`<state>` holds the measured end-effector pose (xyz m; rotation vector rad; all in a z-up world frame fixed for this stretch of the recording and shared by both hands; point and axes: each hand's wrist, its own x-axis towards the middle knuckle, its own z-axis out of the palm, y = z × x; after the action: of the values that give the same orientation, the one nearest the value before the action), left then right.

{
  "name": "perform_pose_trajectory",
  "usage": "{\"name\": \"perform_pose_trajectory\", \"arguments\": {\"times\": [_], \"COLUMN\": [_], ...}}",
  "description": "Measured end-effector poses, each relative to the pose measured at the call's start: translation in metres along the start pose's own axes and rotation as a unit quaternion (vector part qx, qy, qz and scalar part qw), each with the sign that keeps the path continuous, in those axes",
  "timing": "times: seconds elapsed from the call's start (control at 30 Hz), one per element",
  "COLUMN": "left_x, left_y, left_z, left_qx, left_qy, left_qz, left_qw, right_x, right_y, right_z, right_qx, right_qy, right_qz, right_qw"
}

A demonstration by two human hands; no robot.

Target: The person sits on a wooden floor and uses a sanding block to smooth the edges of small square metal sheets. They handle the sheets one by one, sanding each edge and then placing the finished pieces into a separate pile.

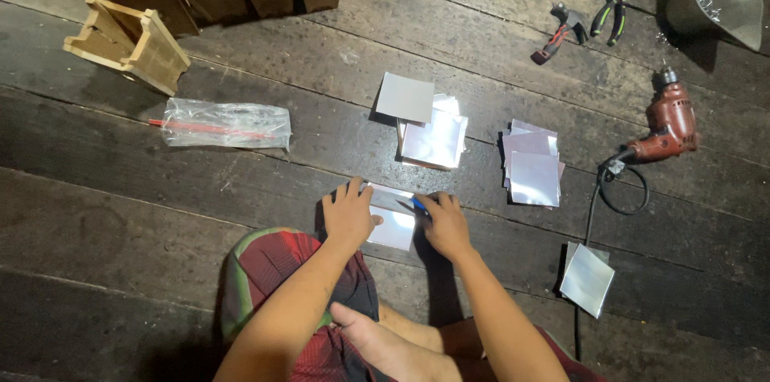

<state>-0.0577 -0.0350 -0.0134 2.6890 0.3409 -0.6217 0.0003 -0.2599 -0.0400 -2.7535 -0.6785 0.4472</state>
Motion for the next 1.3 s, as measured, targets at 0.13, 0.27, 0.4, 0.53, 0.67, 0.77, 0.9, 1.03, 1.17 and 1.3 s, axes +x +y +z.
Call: {"name": "perform_pose_trajectory", "arguments": {"times": [0.13,0.27,0.4,0.53,0.67,0.77,0.9,1.03,1.17,1.3], "left_x": [-0.005,-0.01,-0.012,0.007,0.038,0.05,0.069,0.07,0.067,0.066], "left_y": [0.0,0.005,0.006,-0.002,-0.013,-0.013,-0.021,-0.025,-0.023,-0.024], "left_z": [-0.009,-0.029,-0.031,-0.008,0.002,-0.012,-0.013,-0.014,-0.029,-0.036], "left_qx": [0.011,0.025,0.043,0.039,0.035,0.002,-0.069,-0.11,-0.115,-0.145], "left_qy": [0.006,0.014,-0.004,0.026,0.094,0.064,0.052,0.05,0.024,0.024], "left_qz": [-0.002,-0.007,0.0,0.024,0.036,0.03,0.014,0.004,0.0,-0.005], "left_qw": [1.0,1.0,0.999,0.999,0.994,0.997,0.996,0.993,0.993,0.989], "right_x": [0.003,0.004,0.008,0.002,0.002,0.003,-0.006,-0.017,-0.019,-0.004], "right_y": [0.008,-0.006,0.0,-0.005,-0.005,-0.003,-0.027,-0.038,-0.043,-0.055], "right_z": [0.012,-0.005,0.007,-0.001,0.003,0.004,-0.019,-0.014,0.007,0.015], "right_qx": [-0.008,-0.04,-0.011,-0.021,-0.027,-0.038,-0.061,-0.011,0.043,0.114], "right_qy": [0.02,0.043,0.054,0.056,0.056,0.047,0.036,0.018,-0.028,-0.049], "right_qz": [-0.001,-0.001,0.013,0.009,0.012,0.012,0.021,0.034,-0.033,-0.088], "right_qw": [1.0,0.998,0.998,0.998,0.998,0.998,0.997,0.999,0.998,0.988]}}
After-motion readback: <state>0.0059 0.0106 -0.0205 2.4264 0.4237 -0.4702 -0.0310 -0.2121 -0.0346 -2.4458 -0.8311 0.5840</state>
